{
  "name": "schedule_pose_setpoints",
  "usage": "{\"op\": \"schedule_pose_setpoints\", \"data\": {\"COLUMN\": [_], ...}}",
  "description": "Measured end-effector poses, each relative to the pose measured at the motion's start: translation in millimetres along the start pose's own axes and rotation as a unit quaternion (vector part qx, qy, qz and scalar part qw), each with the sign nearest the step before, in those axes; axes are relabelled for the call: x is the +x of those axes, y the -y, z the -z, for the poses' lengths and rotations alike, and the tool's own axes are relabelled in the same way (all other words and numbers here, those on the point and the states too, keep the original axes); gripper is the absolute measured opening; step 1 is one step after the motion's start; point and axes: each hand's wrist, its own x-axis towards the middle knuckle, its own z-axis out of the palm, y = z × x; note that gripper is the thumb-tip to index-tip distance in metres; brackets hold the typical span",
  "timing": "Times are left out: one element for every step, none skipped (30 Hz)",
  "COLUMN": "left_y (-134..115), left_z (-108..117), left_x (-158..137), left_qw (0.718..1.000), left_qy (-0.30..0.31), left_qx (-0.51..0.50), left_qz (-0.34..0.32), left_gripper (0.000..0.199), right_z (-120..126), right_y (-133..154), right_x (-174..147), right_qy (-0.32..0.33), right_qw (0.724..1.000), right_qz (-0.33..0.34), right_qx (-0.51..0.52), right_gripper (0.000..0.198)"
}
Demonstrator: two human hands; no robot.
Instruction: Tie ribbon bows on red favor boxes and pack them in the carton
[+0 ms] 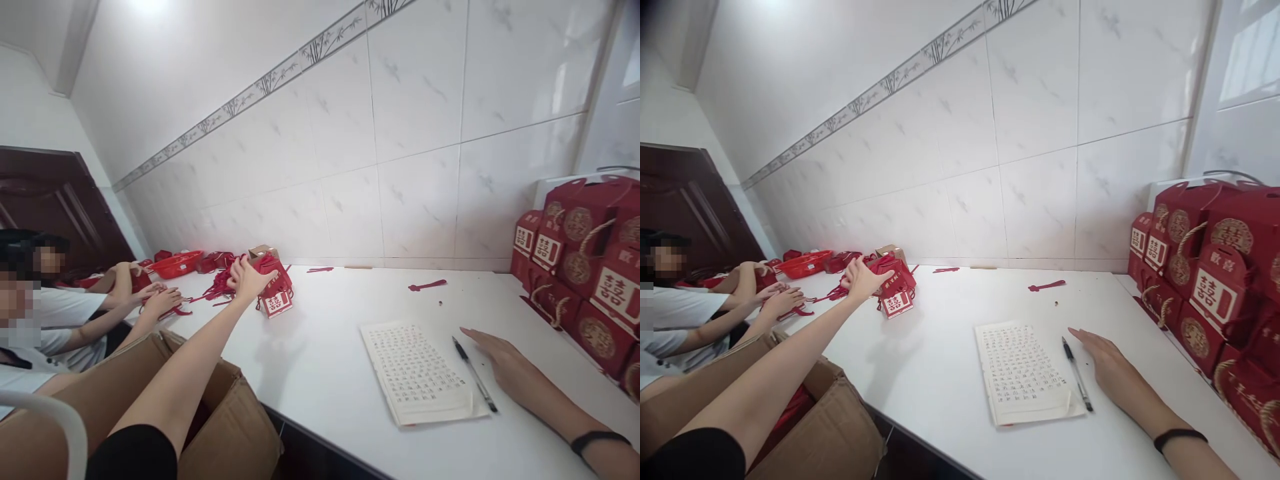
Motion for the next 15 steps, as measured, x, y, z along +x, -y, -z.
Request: {"op": "schedule_pose_setpoints", "data": {"left_y": [7.2, 12.6, 16.7, 19.7, 22.0, 24.0, 25.8, 27.5, 29.0, 30.2, 31.1, 31.7, 31.8, 31.7, 31.5], "left_z": [1.5, 2.2, 2.5, 2.5, 2.5, 2.4, 2.2, 1.9, 1.4, 0.8, 0.1, -0.6, -0.8, -0.3, 1.2], "left_x": [1.3, 2.1, 2.8, 3.4, 4.1, 4.8, 5.5, 6.2, 6.9, 7.5, 8.1, 8.6, 9.1, 9.6, 9.9], "left_qw": [0.999, 0.995, 0.990, 0.986, 0.984, 0.982, 0.980, 0.978, 0.975, 0.973, 0.969, 0.965, 0.960, 0.954, 0.947], "left_qy": [0.029, 0.055, 0.076, 0.092, 0.102, 0.109, 0.117, 0.123, 0.128, 0.134, 0.139, 0.144, 0.150, 0.155, 0.162], "left_qx": [-0.009, -0.022, -0.036, -0.050, -0.061, -0.072, -0.085, -0.099, -0.114, -0.130, -0.149, -0.170, -0.192, -0.215, -0.238], "left_qz": [0.043, 0.081, 0.110, 0.128, 0.136, 0.138, 0.138, 0.138, 0.139, 0.139, 0.139, 0.138, 0.137, 0.138, 0.141], "left_gripper": [0.092, 0.094, 0.095, 0.095, 0.095, 0.094, 0.095, 0.096, 0.097, 0.099, 0.099, 0.098, 0.096, 0.094, 0.090], "right_z": [1.4, 3.9, 7.2, 11.0, 14.8, 18.3, 21.1, 23.2, 24.4, 24.8, 24.6, 24.2, 23.9, 23.8, 24.2], "right_y": [2.1, 4.9, 8.1, 11.5, 14.9, 18.1, 21.0, 23.6, 25.9, 27.9, 29.6, 31.4, 33.1, 34.9, 36.9], "right_x": [0.6, 1.4, 2.3, 3.1, 3.7, 4.0, 4.0, 3.6, 2.9, 1.9, 0.8, -0.4, -1.4, -2.1, -2.4], "right_qy": [-0.004, -0.004, -0.003, 0.001, 0.004, 0.007, 0.011, 0.014, 0.017, 0.022, 0.028, 0.038, 0.050, 0.063, 0.066], "right_qw": [1.000, 0.999, 0.998, 0.997, 0.996, 0.995, 0.995, 0.995, 0.996, 0.998, 0.999, 0.999, 0.998, 0.997, 0.996], "right_qz": [-0.017, -0.036, -0.055, -0.072, -0.086, -0.096, -0.099, -0.096, -0.084, -0.064, -0.038, -0.010, 0.016, 0.038, 0.049], "right_qx": [0.004, 0.007, 0.010, 0.012, 0.013, 0.014, 0.014, 0.014, 0.016, 0.019, 0.023, 0.027, 0.031, 0.035, 0.039], "right_gripper": [0.055, 0.052, 0.049, 0.047, 0.046, 0.046, 0.046, 0.046, 0.047, 0.049, 0.050, 0.052, 0.054, 0.055, 0.053]}}
